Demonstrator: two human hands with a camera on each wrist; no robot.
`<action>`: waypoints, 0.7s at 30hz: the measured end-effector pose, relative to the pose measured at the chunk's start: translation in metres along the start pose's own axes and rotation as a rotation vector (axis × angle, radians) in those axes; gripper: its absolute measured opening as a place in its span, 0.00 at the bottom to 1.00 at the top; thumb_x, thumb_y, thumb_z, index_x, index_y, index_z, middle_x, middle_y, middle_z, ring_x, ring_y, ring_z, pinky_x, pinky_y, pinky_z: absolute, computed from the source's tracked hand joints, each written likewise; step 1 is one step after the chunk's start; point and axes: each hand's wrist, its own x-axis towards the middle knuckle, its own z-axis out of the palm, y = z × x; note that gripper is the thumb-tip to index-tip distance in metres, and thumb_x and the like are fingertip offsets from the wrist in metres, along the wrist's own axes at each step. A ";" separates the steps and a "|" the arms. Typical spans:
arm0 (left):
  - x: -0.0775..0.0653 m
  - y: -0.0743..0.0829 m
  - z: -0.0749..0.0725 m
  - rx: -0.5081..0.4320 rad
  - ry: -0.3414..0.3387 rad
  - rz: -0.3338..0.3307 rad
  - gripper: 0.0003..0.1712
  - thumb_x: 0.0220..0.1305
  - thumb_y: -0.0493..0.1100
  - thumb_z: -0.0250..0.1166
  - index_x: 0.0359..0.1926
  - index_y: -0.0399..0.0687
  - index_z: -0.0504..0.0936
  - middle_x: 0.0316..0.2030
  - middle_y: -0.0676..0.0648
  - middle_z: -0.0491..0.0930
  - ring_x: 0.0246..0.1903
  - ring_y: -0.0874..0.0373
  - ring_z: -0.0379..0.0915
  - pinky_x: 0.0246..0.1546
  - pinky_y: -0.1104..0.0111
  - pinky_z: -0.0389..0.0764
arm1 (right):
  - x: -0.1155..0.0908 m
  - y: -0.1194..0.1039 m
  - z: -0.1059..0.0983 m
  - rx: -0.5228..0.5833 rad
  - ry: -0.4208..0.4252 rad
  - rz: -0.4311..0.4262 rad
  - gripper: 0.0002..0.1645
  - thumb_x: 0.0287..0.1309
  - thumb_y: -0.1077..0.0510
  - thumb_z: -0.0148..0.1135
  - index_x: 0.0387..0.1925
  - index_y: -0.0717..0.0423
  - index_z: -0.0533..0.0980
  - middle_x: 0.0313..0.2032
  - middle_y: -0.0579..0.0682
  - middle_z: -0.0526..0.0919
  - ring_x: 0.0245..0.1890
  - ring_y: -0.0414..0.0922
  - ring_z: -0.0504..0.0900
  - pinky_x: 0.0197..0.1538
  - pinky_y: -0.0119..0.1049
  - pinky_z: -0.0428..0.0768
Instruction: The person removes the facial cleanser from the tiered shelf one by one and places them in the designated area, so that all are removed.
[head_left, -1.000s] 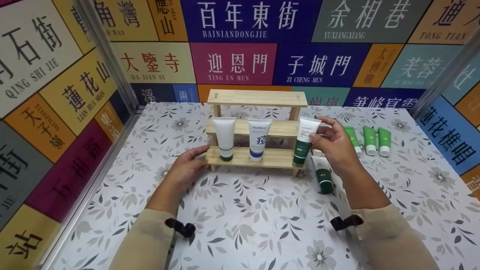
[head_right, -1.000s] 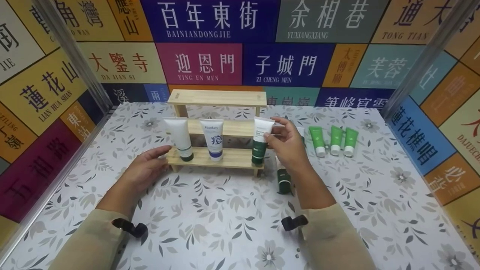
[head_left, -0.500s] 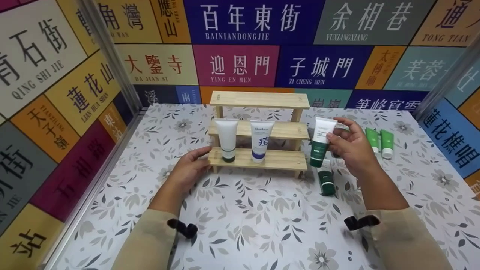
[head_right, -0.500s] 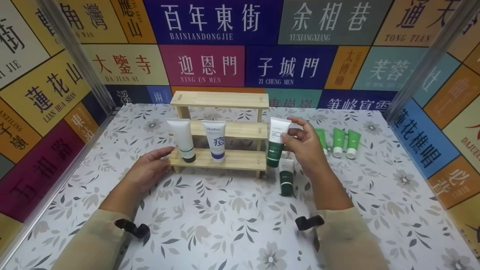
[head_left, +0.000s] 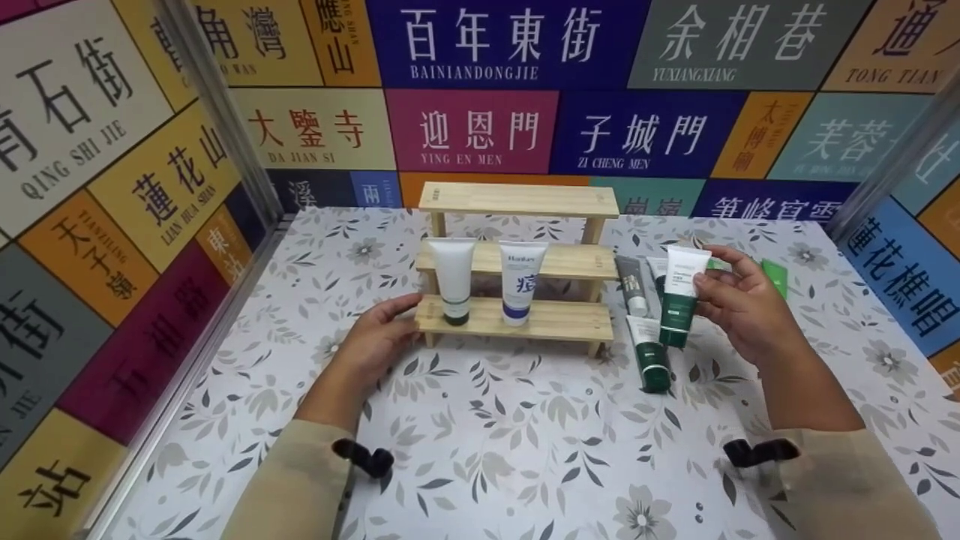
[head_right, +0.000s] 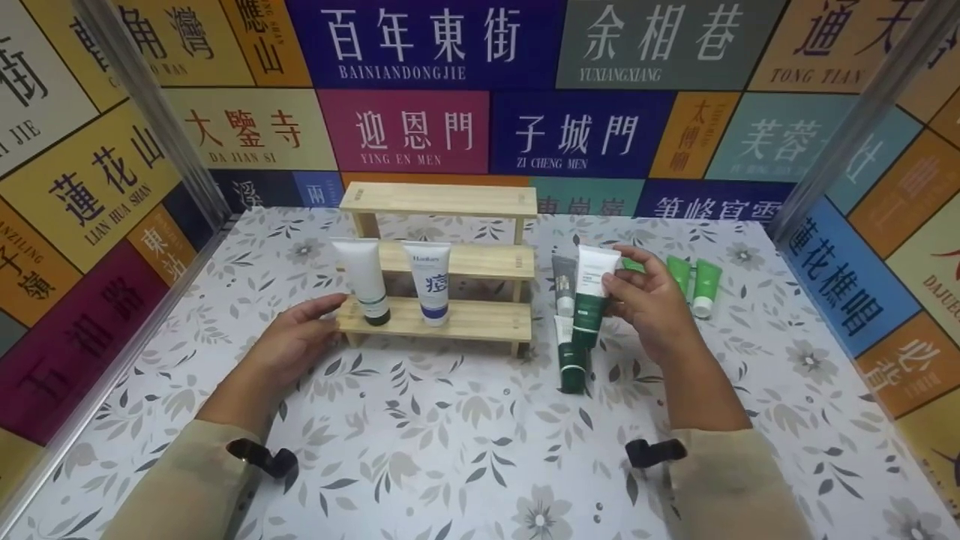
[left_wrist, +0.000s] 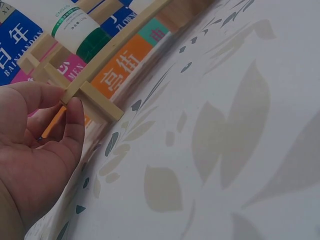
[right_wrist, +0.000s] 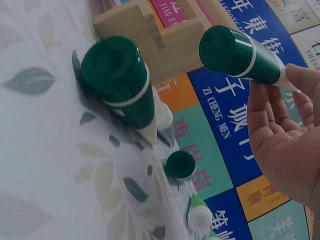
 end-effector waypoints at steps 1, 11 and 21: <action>0.000 0.000 0.000 0.000 -0.001 -0.003 0.29 0.72 0.31 0.63 0.73 0.44 0.76 0.72 0.41 0.76 0.56 0.57 0.84 0.54 0.72 0.84 | -0.001 -0.001 -0.004 -0.001 0.000 0.020 0.31 0.74 0.62 0.65 0.72 0.42 0.67 0.50 0.47 0.82 0.45 0.40 0.87 0.46 0.32 0.90; 0.002 -0.003 -0.002 -0.004 -0.005 -0.015 0.30 0.72 0.31 0.64 0.73 0.46 0.76 0.73 0.43 0.76 0.62 0.55 0.82 0.58 0.72 0.84 | 0.002 0.007 -0.044 0.055 -0.061 0.166 0.26 0.76 0.65 0.59 0.69 0.44 0.69 0.46 0.46 0.88 0.38 0.42 0.90 0.42 0.33 0.90; 0.002 -0.003 -0.002 -0.005 -0.014 -0.005 0.30 0.73 0.31 0.63 0.74 0.43 0.75 0.72 0.40 0.76 0.59 0.55 0.83 0.54 0.72 0.85 | 0.003 0.025 -0.071 0.059 -0.155 0.273 0.24 0.78 0.68 0.54 0.64 0.41 0.71 0.46 0.46 0.90 0.42 0.42 0.92 0.44 0.36 0.90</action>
